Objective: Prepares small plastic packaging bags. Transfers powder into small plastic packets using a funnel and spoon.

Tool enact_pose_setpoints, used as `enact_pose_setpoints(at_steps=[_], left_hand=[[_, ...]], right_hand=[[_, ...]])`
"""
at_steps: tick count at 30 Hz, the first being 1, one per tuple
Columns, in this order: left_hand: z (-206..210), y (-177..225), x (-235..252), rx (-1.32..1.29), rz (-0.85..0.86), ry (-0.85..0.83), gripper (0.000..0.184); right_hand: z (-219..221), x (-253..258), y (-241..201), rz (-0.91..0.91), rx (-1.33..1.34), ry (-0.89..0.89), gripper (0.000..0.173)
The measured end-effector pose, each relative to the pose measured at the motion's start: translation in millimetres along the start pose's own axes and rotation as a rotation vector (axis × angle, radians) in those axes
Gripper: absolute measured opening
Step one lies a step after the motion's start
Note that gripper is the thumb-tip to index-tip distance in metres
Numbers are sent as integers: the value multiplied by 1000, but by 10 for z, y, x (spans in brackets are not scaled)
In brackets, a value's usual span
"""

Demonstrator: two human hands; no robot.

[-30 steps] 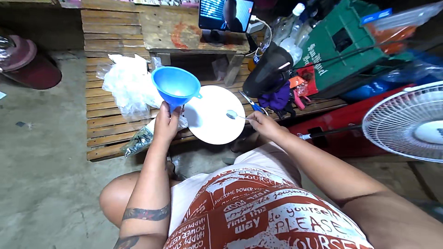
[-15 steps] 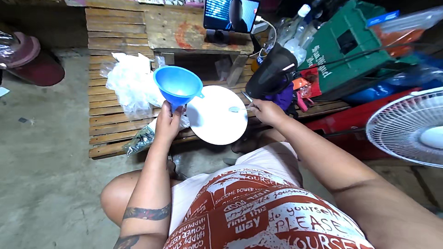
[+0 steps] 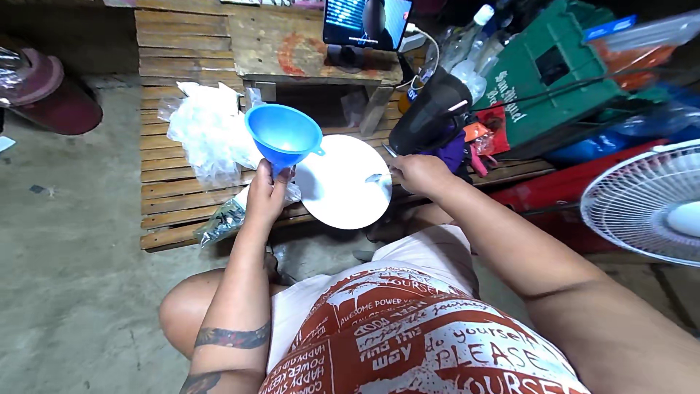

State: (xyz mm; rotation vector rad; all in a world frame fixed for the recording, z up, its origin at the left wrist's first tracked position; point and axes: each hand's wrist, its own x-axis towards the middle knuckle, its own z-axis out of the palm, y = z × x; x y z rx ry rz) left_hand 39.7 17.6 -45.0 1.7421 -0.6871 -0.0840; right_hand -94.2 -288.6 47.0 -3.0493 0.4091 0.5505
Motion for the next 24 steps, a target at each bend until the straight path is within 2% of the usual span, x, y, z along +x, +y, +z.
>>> enact_pose_setpoints(at_steps=[6, 9, 13, 18, 24], left_hand=[[17, -7, -2, 6, 39, 12, 36], [16, -8, 4, 0, 30, 8, 37], [11, -6, 4, 1, 8, 0, 37], [16, 5, 8, -8, 18, -1, 38], [14, -15, 7, -6, 32, 2, 38]], right_hand=[[93, 172, -25, 5, 19, 112, 26], [126, 198, -64, 4, 26, 74, 27], [148, 259, -40, -4, 224, 59, 32], [242, 324, 45, -123, 414, 205, 35], [337, 285, 203, -274, 257, 240, 33]])
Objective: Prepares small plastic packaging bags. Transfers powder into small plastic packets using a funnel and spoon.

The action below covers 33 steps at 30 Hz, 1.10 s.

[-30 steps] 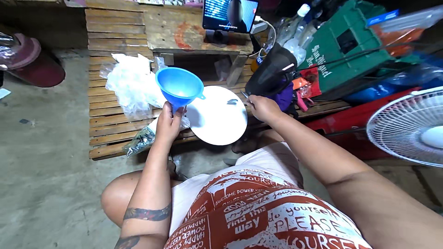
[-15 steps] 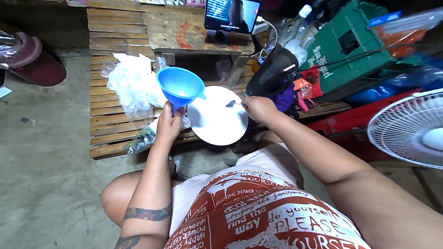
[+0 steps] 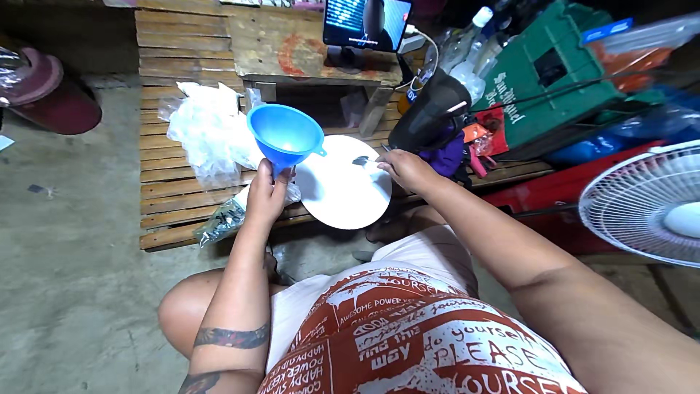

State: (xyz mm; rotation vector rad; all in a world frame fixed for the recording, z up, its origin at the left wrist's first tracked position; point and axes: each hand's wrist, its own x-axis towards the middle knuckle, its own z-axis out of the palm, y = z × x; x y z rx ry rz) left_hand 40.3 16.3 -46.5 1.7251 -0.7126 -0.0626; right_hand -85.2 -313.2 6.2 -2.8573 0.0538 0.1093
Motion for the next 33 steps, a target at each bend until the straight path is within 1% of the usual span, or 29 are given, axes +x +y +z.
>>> enact_pose_setpoints(at_steps=[4, 8, 10, 14, 17, 22, 24, 26, 29, 30, 31, 33], left_hand=[[3, -8, -2, 3, -1, 1, 38], [12, -16, -1, 10, 9, -2, 39], [10, -1, -1, 9, 6, -5, 38], [3, -16, -4, -5, 15, 0, 37], [-7, -18, -4, -10, -2, 3, 36], [-4, 4, 3, -12, -6, -3, 39], [1, -14, 8, -22, 1, -3, 38], [1, -21, 8, -24, 7, -3, 38], [4, -26, 3, -17, 14, -3, 37], [5, -25, 3, -15, 13, -4, 37], [3, -14, 7, -12, 7, -4, 37], [-3, 2, 8, -8, 2, -5, 37]], right_hand=[[-52, -41, 9, -17, -76, -27, 30], [-212, -52, -186, 67, -124, -164, 37], [-255, -33, -268, 93, -107, -219, 40], [-260, 7, -331, 146, 5, -262, 42], [-224, 20, -308, 196, 125, -237, 42], [-73, 12, -357, 393, 379, -179, 39], [33, -2, -357, 426, 475, -139, 38], [27, -41, -442, 370, 491, -110, 38], [-57, -130, -575, 113, 333, -68, 36], [-73, -154, -595, 59, 295, -61, 36], [-86, -173, -602, 47, 285, -59, 35], [-90, -199, -548, 114, 327, -34, 35]])
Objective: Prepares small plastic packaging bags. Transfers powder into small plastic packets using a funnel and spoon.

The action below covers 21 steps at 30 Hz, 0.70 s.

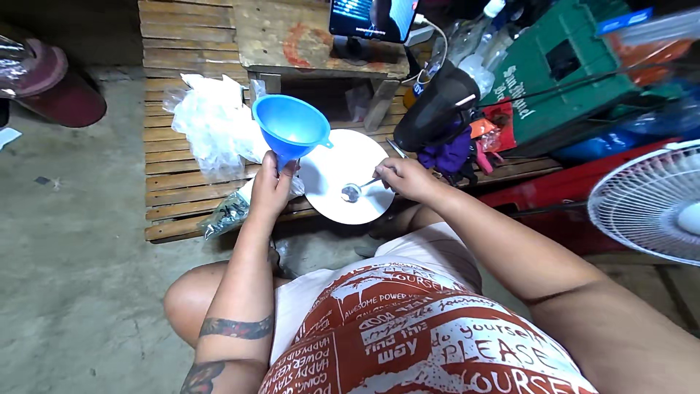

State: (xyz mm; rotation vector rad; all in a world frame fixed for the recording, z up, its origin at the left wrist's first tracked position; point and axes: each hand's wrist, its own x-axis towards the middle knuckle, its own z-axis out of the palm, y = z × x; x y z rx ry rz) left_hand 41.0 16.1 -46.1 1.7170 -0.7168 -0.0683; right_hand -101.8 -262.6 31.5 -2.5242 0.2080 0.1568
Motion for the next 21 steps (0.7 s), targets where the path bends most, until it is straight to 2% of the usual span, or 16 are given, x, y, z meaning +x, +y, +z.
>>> enact_pose_setpoints(at_steps=[5, 10, 14, 17, 21], left_hand=[[-11, -3, -11, -1, 12, 9, 37], [-11, -17, -12, 4, 1, 14, 39], [-24, -39, -11, 20, -4, 6, 39], [-36, -55, -34, 14, 17, 20, 40], [-39, -36, -82, -63, 55, 85, 39]], right_hand=[[19, -50, 342, 265, 110, 111, 37], [77, -105, 273, 446, 222, 85, 39], [360, -89, 250, 589, 558, 139, 37], [559, -61, 393, 678, 854, 127, 34], [686, -74, 608, 655, 1070, 97, 32]])
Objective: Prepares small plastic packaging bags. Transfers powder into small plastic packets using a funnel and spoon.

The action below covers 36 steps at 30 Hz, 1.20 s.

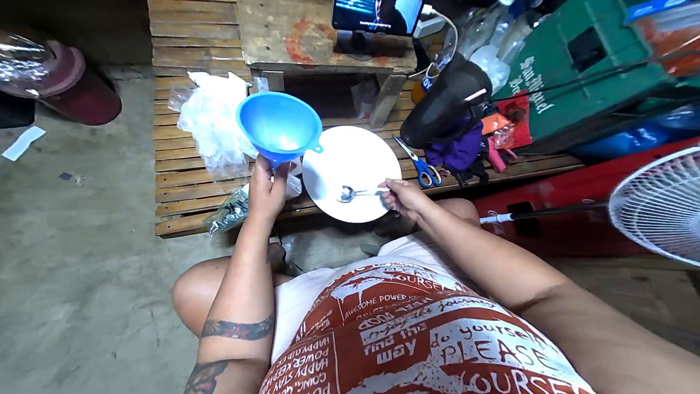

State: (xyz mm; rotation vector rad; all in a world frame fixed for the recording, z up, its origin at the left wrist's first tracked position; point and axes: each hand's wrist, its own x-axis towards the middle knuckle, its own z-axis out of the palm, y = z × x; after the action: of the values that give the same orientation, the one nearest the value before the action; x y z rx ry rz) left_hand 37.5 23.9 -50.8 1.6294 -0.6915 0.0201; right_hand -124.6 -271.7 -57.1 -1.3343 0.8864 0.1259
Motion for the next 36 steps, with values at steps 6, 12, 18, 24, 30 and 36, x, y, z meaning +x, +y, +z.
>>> enact_pose_setpoints(at_steps=[6, 12, 18, 24, 30, 36], left_hand=[[35, 263, -207, 48, 15, 148, 32], [102, 576, -729, 39, -53, 302, 18], [361, 619, -1061, 80, -230, 180, 29], [588, 269, -1211, 73, -326, -101, 34], [637, 184, -1163, 92, -359, -142, 35], [674, 288, -1202, 164, -341, -155, 29]], right_hand=[[-162, 21, 27, -52, 20, -39, 32], [-214, -52, -52, -143, 9, -40, 32], [-266, -122, -199, -243, 64, -61, 32], [-301, -349, -396, -342, 153, -50, 32], [-214, -736, -489, -488, 103, -110, 29], [19, -975, -222, -908, -300, -233, 31]])
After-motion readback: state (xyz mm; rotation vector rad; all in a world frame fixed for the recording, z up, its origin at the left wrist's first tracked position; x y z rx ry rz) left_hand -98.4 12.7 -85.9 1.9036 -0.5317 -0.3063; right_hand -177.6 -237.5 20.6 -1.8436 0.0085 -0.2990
